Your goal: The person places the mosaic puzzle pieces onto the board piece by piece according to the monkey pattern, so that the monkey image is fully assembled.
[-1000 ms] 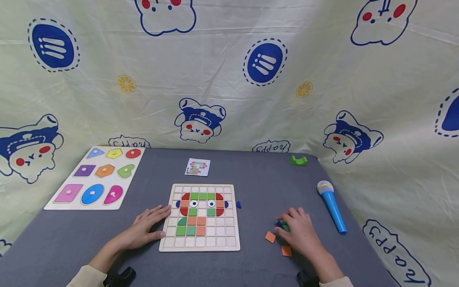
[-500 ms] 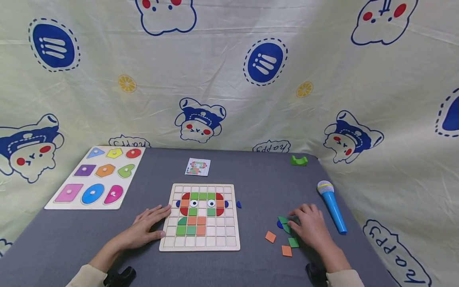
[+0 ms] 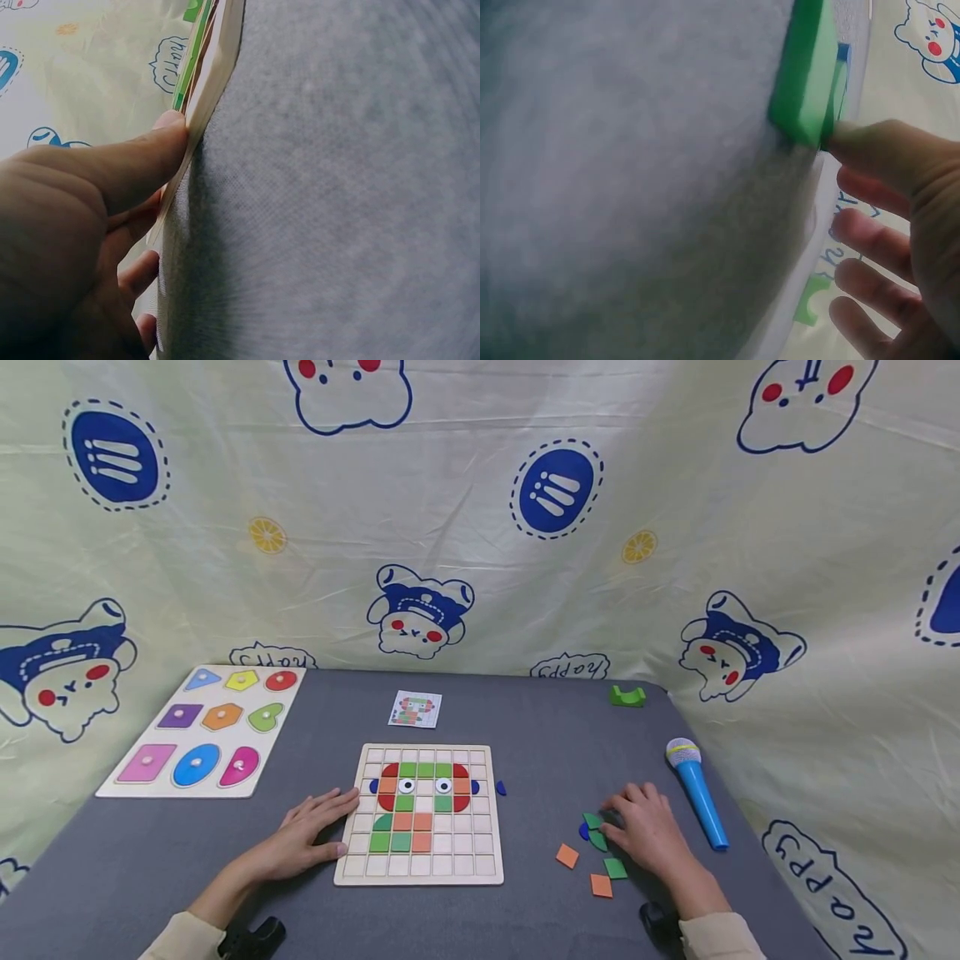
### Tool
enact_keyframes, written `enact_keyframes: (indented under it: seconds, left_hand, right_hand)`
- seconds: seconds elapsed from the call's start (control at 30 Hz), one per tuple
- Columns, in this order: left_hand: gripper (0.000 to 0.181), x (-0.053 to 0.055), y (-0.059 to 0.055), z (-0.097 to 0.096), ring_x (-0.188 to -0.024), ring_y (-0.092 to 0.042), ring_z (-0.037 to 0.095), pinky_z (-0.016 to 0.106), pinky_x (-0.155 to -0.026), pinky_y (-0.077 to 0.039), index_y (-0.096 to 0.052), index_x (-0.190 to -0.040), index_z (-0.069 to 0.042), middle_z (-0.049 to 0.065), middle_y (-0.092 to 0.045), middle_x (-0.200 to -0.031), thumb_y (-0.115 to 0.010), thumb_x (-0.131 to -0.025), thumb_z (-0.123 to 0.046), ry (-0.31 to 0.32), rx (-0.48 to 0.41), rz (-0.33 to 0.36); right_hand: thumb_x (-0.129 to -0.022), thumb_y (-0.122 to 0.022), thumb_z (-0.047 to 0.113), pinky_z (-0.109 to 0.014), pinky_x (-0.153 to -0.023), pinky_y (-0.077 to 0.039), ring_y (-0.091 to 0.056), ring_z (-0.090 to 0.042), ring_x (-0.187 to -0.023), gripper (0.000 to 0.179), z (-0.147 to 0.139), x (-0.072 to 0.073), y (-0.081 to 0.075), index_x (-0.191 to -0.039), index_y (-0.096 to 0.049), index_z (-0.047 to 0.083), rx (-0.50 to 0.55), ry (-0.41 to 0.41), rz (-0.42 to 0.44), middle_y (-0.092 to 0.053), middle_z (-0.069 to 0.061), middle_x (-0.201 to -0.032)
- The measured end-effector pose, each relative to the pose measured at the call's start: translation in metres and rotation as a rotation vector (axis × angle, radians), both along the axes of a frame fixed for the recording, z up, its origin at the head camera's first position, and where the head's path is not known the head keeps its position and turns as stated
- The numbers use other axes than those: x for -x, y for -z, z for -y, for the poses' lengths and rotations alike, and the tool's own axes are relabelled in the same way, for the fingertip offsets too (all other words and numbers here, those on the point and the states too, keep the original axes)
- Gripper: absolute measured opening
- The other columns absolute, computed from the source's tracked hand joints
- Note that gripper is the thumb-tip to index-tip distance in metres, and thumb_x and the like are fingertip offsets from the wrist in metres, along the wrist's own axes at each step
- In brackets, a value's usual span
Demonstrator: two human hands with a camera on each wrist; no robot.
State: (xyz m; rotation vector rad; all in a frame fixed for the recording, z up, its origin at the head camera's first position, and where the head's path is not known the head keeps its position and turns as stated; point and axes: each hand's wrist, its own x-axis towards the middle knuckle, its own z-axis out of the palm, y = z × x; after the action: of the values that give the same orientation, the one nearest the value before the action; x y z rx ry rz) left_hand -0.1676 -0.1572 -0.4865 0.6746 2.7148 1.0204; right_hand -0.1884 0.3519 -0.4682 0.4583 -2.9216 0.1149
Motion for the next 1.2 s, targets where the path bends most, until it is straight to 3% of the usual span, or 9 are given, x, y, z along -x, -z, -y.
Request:
enact_keyframes:
  seconds: [0.43, 0.77, 1.1, 1.2]
  left_hand:
    - [0.066, 0.001, 0.0, 0.001, -0.143, -0.022, 0.039, 0.065, -0.11, -0.007, -0.039, -0.144, -0.007, 0.01, -0.034, -0.153, -0.065, -0.088, -0.029, -0.005, 0.007, 0.001]
    - [0.066, 0.0, 0.001, 0.0, -0.142, -0.022, 0.04, 0.065, -0.11, -0.007, -0.039, -0.144, -0.008, 0.011, -0.035, -0.153, -0.065, -0.088, -0.029, 0.004, 0.001, -0.002]
    - [0.066, 0.0, 0.0, 0.0, -0.142, -0.022, 0.04, 0.066, -0.11, -0.007, -0.039, -0.144, -0.007, 0.011, -0.034, -0.153, -0.065, -0.088, -0.029, -0.003, -0.002, -0.001]
    - [0.065, 0.0, -0.001, 0.0, -0.143, -0.022, 0.04, 0.065, -0.11, -0.007, -0.039, -0.144, -0.007, 0.011, -0.034, -0.153, -0.065, -0.088, -0.028, -0.003, -0.003, 0.0]
  right_hand:
    - [-0.076, -0.076, 0.023, -0.032, -0.068, -0.031, -0.042, -0.017, -0.083, 0.02, 0.01, 0.005, 0.0, -0.096, -0.072, 0.02, 0.019, -0.054, 0.059, -0.056, 0.003, -0.089]
    - [-0.076, -0.075, 0.022, -0.036, -0.071, -0.036, -0.045, -0.019, -0.088, 0.017, 0.019, 0.004, -0.002, -0.092, -0.071, 0.017, 0.046, -0.066, 0.022, -0.058, 0.001, -0.092]
    - [-0.07, -0.081, 0.021, -0.035, -0.073, -0.038, -0.045, -0.014, -0.084, 0.02, 0.075, -0.004, -0.007, -0.087, -0.07, 0.019, 0.092, -0.184, -0.123, -0.056, 0.005, -0.088]
    - [-0.071, -0.081, 0.023, -0.036, -0.077, -0.039, -0.044, -0.012, -0.086, 0.02, 0.096, -0.007, -0.005, -0.087, -0.07, 0.02, 0.101, -0.213, -0.115, -0.055, 0.006, -0.087]
